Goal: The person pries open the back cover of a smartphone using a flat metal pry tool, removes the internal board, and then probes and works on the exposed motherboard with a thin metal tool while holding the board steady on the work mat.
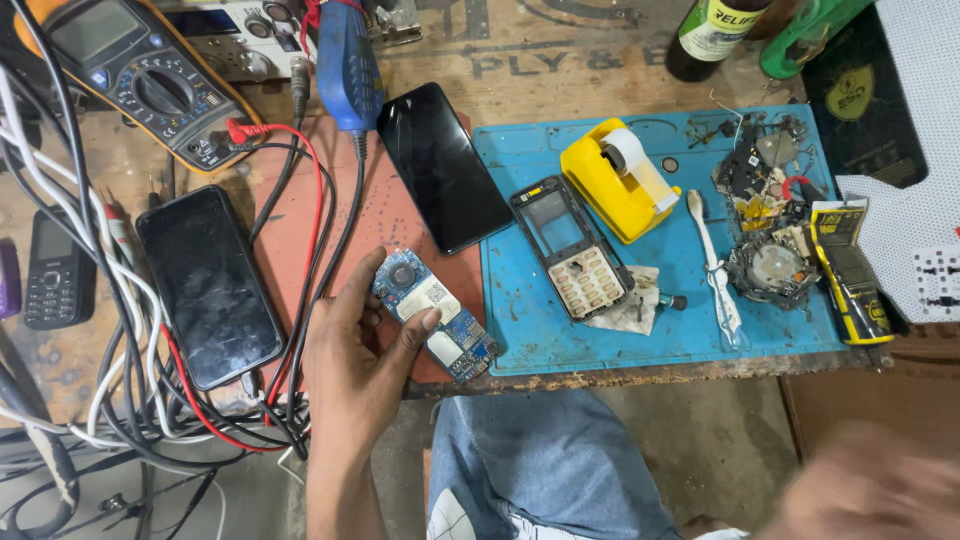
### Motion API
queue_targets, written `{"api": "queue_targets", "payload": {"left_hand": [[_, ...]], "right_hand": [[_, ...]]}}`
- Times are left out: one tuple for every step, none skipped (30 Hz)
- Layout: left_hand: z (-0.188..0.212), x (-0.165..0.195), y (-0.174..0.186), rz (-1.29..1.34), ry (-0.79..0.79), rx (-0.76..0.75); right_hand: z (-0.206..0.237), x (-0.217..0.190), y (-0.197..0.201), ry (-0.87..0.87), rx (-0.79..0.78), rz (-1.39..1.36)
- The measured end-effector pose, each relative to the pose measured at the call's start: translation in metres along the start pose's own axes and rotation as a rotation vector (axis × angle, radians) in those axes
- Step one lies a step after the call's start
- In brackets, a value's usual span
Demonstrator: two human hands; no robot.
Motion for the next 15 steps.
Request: {"api": "queue_targets", "payload": {"left_hand": [[-0.001, 0.002, 0.000, -0.009, -0.017, -0.004], [-0.001, 0.003, 0.000, -0.020, -0.031, -0.004], [-0.001, 0.004, 0.000, -0.026, -0.026, -0.022], [-0.002, 0.005, 0.000, -0.030, -0.025, -0.036], [-0.003, 0.006, 0.000, -0.035, -0.025, -0.049], [-0.003, 0.007, 0.001, -0.022, -0.014, -0.052], [-0.004, 0.008, 0.000, -0.006, -0.002, -0.058], [-0.004, 0.009, 0.001, 0.010, 0.005, -0.063], [-0.005, 0.010, 0.001, 0.002, -0.004, -0.059], [-0.005, 0.011, 0.002, -0.006, -0.010, -0.056], [-0.004, 0.012, 0.002, -0.015, -0.011, -0.057], [-0.005, 0.011, 0.002, -0.018, -0.003, -0.062], [-0.005, 0.011, 0.001, -0.021, 0.001, -0.063], [-0.005, 0.010, 0.002, -0.025, 0.010, -0.064], [-0.004, 0.011, 0.002, -0.022, -0.011, -0.059]], "right_hand": [[0.005, -0.006, -0.015, 0.011, -0.150, -0.019], [0.014, -0.014, -0.035, 0.030, -0.341, -0.033], [0.024, -0.023, -0.054, 0.064, -0.501, -0.051], [0.032, -0.032, -0.070, 0.128, -0.588, -0.074], [0.035, -0.038, -0.085, 0.186, -0.632, -0.103], [0.041, -0.045, -0.099, 0.237, -0.677, -0.129], [0.041, -0.049, -0.105, 0.263, -0.685, -0.128], [0.041, -0.053, -0.111, 0.292, -0.689, -0.128], [0.040, -0.056, -0.115, 0.323, -0.691, -0.129], [0.039, -0.059, -0.118, 0.333, -0.669, -0.136], [0.037, -0.061, -0.118, 0.338, -0.651, -0.142], [0.036, -0.062, -0.119, 0.345, -0.629, -0.149], [0.035, -0.064, -0.120, 0.360, -0.621, -0.167], [0.034, -0.065, -0.120, 0.372, -0.617, -0.187], [0.035, -0.066, -0.120, 0.381, -0.617, -0.206]]}}
Point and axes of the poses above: each hand's wrist, its own z-axis away from the middle knuckle, its own y-axis out of the back of the hand, x = y × z, the point moved 4 cm from there along -z, towards the middle knuckle, and after that the axes turned 8 degrees about z, right-handed, at the moved point
